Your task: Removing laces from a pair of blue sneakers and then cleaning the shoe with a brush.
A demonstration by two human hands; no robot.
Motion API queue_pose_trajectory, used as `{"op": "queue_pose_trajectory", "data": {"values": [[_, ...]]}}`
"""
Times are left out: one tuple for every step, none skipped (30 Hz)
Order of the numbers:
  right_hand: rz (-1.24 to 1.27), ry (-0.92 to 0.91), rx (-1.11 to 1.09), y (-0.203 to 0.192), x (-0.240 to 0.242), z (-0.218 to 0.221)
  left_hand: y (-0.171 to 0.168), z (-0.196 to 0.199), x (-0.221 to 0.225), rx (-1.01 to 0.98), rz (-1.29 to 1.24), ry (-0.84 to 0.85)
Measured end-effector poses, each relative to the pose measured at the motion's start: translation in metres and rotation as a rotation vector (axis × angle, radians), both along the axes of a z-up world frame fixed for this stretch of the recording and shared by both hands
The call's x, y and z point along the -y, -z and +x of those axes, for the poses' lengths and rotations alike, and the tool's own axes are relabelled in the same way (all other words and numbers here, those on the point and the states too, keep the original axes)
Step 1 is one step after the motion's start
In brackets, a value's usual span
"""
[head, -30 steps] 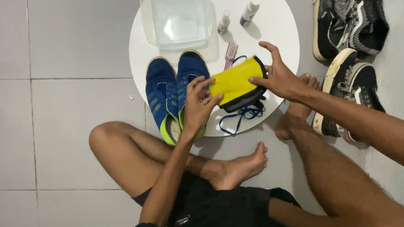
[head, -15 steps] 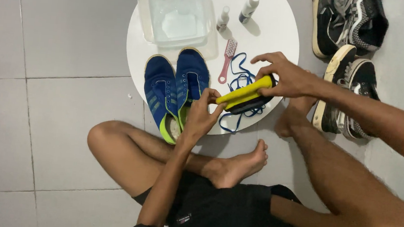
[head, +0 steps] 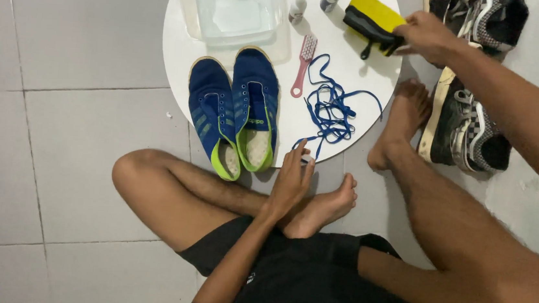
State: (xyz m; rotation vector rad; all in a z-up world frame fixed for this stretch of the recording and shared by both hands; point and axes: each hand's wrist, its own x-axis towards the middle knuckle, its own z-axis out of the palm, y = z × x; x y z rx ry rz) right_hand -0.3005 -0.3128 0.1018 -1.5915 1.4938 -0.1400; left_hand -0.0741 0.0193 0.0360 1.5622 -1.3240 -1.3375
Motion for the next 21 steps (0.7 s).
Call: {"op": "queue_pose_trajectory", "data": {"values": [[0.073, 0.044, -0.225, 0.008, -0.007, 0.0, 0.012, -0.006, -0.001, 0.129, -0.122, 0.029], [0.141, 0.089, -0.445, 0.017, -0.015, 0.003, 0.024, -0.009, -0.002, 0.264, -0.246, 0.059], [0.14, 0.087, -0.442, 0.017, -0.024, 0.008, 0.032, -0.01, 0.0, 0.267, -0.247, 0.057], [-0.037, -0.068, -0.511, 0.017, -0.035, 0.009, 0.04, -0.012, 0.001, 0.387, -0.254, 0.088], [-0.213, -0.226, -0.572, 0.017, -0.047, 0.011, 0.048, -0.014, 0.002, 0.507, -0.262, 0.12], [-0.213, -0.227, -0.57, 0.02, -0.053, 0.016, 0.054, -0.014, 0.004, 0.508, -0.262, 0.119], [-0.263, -0.433, -0.516, 0.022, -0.059, 0.022, 0.06, -0.014, 0.006, 0.569, -0.246, 0.128], [-0.312, -0.638, -0.457, 0.025, -0.066, 0.027, 0.066, -0.015, 0.008, 0.629, -0.231, 0.137], [-0.312, -0.638, -0.456, 0.012, -0.081, 0.041, 0.07, -0.016, 0.007, 0.629, -0.231, 0.137], [-0.279, -0.776, -0.482, -0.001, -0.096, 0.055, 0.075, -0.017, 0.006, 0.61, -0.236, 0.13], [-0.244, -0.913, -0.508, -0.014, -0.111, 0.07, 0.079, -0.017, 0.006, 0.59, -0.24, 0.123], [-0.249, -0.915, -0.504, -0.024, -0.116, 0.075, 0.09, -0.017, 0.004, 0.596, -0.24, 0.12], [-0.3, -1.094, -0.53, -0.034, -0.121, 0.08, 0.101, -0.018, 0.001, 0.64, -0.283, 0.151], [-0.352, -1.274, -0.554, -0.044, -0.127, 0.085, 0.112, -0.018, -0.003, 0.685, -0.324, 0.181], [-0.356, -1.277, -0.55, -0.016, -0.132, 0.076, 0.114, -0.018, -0.008, 0.69, -0.323, 0.178], [-0.452, -1.283, -0.569, 0.012, -0.133, 0.068, 0.117, -0.018, -0.009, 0.672, -0.328, 0.174], [-0.548, -1.288, -0.589, 0.04, -0.133, 0.06, 0.121, -0.017, -0.009, 0.654, -0.333, 0.169], [-0.548, -1.288, -0.586, 0.057, -0.129, 0.052, 0.106, -0.013, -0.008, 0.655, -0.331, 0.169], [-0.475, -1.3, -0.581, 0.074, -0.124, 0.043, 0.091, -0.008, -0.007, 0.572, -0.313, 0.166], [-0.402, -1.314, -0.577, 0.092, -0.119, 0.034, 0.077, -0.005, -0.006, 0.489, -0.295, 0.159], [-0.402, -1.318, -0.576, 0.101, -0.112, 0.026, 0.068, -0.003, -0.006, 0.489, -0.293, 0.156]]}}
